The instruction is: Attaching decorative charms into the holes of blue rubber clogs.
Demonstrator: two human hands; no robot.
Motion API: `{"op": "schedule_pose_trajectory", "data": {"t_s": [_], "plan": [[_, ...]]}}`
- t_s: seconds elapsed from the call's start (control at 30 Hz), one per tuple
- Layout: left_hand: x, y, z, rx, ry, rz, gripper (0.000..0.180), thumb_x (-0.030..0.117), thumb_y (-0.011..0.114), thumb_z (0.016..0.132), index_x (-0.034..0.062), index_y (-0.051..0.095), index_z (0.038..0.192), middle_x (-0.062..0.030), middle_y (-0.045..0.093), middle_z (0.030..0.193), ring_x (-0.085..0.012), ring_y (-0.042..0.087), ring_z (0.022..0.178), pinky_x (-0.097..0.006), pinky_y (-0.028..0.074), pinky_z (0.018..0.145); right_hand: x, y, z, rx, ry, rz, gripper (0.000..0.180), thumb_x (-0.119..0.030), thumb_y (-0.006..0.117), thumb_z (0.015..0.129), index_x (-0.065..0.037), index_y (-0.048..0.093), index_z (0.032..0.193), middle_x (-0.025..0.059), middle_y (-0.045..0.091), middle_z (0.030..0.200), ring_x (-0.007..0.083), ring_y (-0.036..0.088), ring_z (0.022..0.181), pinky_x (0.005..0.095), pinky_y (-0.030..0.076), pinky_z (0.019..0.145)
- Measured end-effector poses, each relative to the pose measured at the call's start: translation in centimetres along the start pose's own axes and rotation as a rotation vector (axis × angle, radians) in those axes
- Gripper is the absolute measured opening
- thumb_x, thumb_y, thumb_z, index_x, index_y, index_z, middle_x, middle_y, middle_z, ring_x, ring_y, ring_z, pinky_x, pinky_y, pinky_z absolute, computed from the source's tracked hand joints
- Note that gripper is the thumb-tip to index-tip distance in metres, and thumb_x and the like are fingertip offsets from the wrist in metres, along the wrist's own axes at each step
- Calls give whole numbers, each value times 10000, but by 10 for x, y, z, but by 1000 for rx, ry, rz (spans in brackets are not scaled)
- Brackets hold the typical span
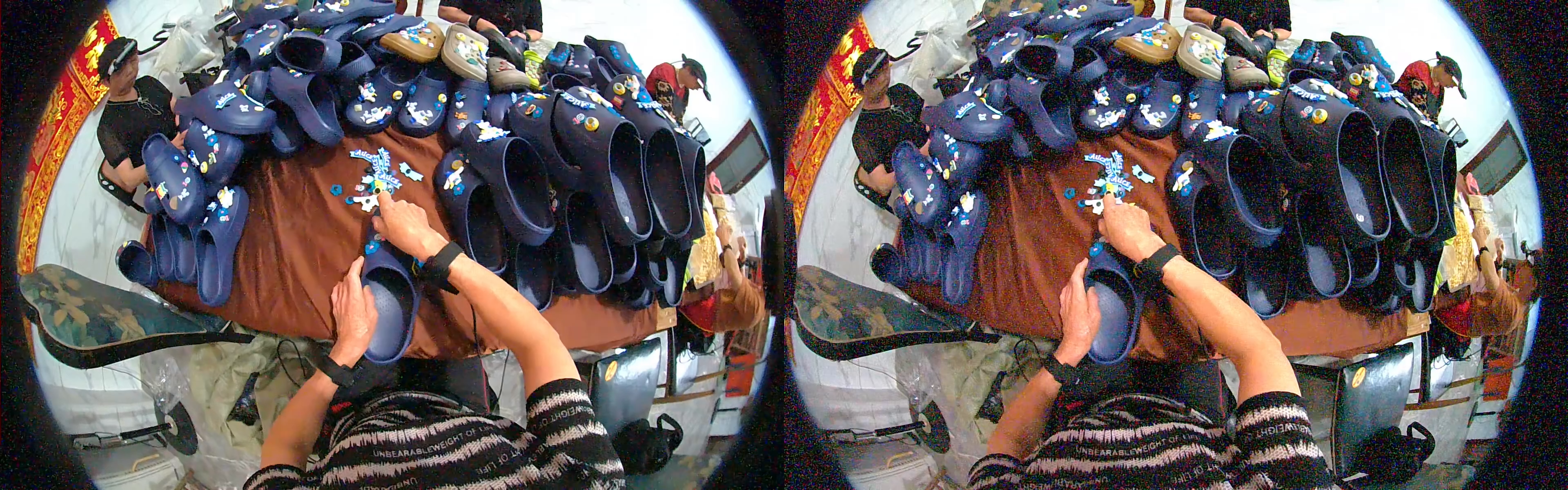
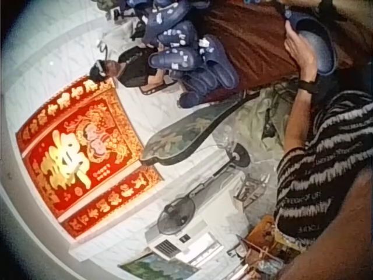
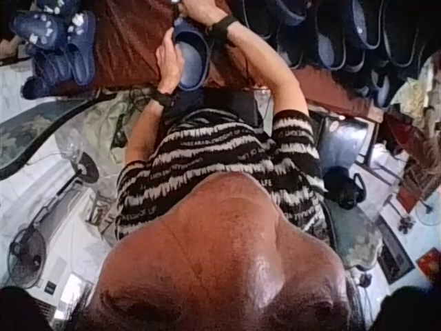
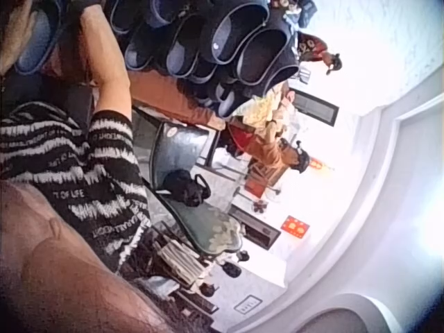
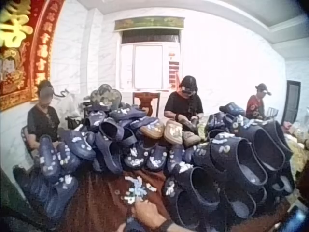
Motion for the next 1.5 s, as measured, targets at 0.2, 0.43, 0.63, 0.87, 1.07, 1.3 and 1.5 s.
{"op": "schedule_pose_trajectory", "data": {"t_s": [0.2, 0.43, 0.63, 0.87, 1.07, 1.3, 1.5], "plan": [[1, 2, 2, -36, -52, -8, 554, 10, 518, 905, 18, 400, 1446, -231, 567, 1315, -409, 522, 1178, -491, 369, 1026, 25, -2, 1, 177, -24, 169, 228, -199, 594, 879, 5, 547, 971, 229, 679, 759, 376, 703, 706, 498, 552, 652], [0, 0, 0, -30, -82, -12, 560, 3, 524, 901, 18, 397, 1446, -245, 575, 1288, -419, 515, 1176, -494, 365, 1029, 76, -9, 32, 184, 270, 578, 245, -241, 572, 918, -4, 516, 942, 229, 669, 811, 362, 687, 746, 487, 529, 697], [-3, 2, 1, -38, -92, -21, 561, 3, 521, 900, 19, 396, 1447, -247, 575, 1286, -420, 515, 1175, -495, 366, 1031, 46, -35, 45, 156, 178, 108, 418, -387, 595, 943, 1, 538, 1089, 266, 695, 949, 463, 665, 931, 564, 504, 784], [2, -3, 1, 4, -19, 4, 549, 6, 517, 904, 9, 403, 1440, -227, 567, 1311, -406, 521, 1189, -483, 362, 1046, 1, -2, -9, -69, 20, -2, 426, -401, 632, 892, -47, 544, 1112, 228, 707, 912, 447, 682, 854, 565, 526, 746], [-2, 4, 0, -21, -33, 7, 535, 16, 521, 913, 8, 405, 1435, -226, 571, 1299, -395, 525, 1188, -482, 366, 1040, 27, -3, -15, -38, 54, 200, 254, -197, 541, 889, -66, 537, 1107, 273, 684, 954, 478, 648, 932, 589, 492, 824], [-4, 1, 0, 9, -35, 21, 534, 20, 517, 921, 4, 392, 1441, -233, 587, 1264, -398, 532, 1166, -496, 369, 1030, -25, -16, -20, 38, -86, -90, 680, -623, 681, 816, 26, 594, 1000, 221, 706, 847, 375, 709, 771, 472, 559, 650], [-14, 5, -5, -19, -115, 88, 542, 47, 539, 918, 5, 394, 1438, -256, 599, 1204, -426, 545, 1127, -500, 414, 978, -57, -3, -12, -171, -142, -149, 657, -557, 707, 817, 46, 602, 1056, 213, 699, 796, 375, 708, 761, 470, 561, 662]]}}
Point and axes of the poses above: each hand's wrist, its own z-axis towards the middle knuckle, its own y-axis out of the palm, x = y × z, the point moved 9 cm from there along z, towards the middle knuckle
